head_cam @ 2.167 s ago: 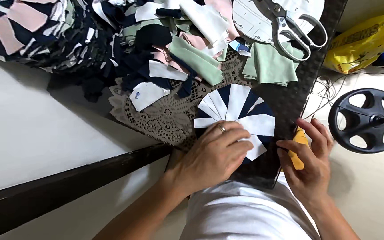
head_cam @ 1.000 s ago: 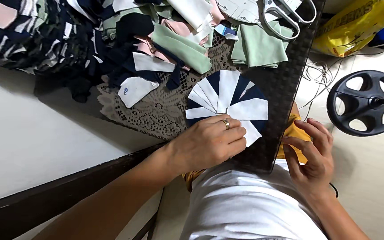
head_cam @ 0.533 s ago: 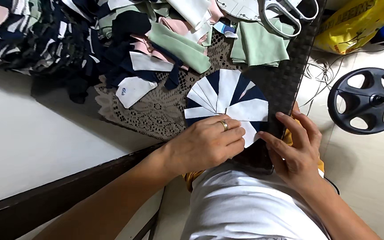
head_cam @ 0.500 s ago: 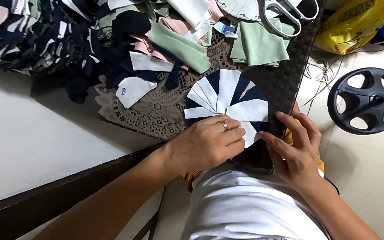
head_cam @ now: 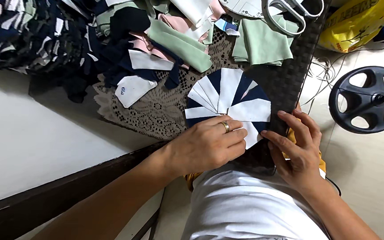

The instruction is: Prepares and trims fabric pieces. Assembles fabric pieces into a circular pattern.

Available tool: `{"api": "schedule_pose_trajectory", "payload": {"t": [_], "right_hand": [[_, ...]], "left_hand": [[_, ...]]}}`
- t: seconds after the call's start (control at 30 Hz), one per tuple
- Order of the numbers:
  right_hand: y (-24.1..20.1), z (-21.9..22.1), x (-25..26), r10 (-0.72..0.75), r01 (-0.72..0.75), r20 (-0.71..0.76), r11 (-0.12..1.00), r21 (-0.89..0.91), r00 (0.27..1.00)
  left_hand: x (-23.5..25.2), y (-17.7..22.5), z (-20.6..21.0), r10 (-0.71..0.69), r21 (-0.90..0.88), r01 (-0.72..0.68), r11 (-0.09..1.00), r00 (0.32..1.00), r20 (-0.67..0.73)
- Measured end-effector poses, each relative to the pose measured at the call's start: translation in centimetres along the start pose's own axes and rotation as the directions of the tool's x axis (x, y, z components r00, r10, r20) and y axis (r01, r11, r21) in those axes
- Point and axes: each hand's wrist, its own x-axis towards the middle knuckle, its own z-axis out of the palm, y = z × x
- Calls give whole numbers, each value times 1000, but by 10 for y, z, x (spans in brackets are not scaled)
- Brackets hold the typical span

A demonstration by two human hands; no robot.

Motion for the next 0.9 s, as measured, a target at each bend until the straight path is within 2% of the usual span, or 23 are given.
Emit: {"api": "schedule_pose_trajectory", "payload": {"t": [0.27,0.33,0.4,0.47,0.57,0.67,0.77,0.9], "right_hand": [[-1,-2,0,47,-45,-28,997,70,998],[0,-5,-1,76,-69,-69,992,104,995],[2,-8,-2,94,-81,-111,990,116,989],[4,-11,-3,105,-90,-136,989,116,985],[5,-11,-3,121,-105,-140,988,116,983],[5,-9,-4,120,-104,-134,987,122,984],[6,-10,-3,95,-81,-129,990,115,987],[7,-12,-2,67,-55,-123,994,99,990]], "left_hand": [[-3,2,2,-39,-27,39,999,999,2],[-4,5,6,-90,-42,89,995,995,-42],[-2,13,12,-187,-50,181,982,972,-142],[6,23,18,-350,-45,349,936,910,-223],[26,32,24,-606,11,617,787,777,-170],[41,31,36,-701,85,720,688,691,-175],[45,27,47,-689,102,705,702,708,-158],[34,15,44,-572,51,572,819,820,-18]]}}
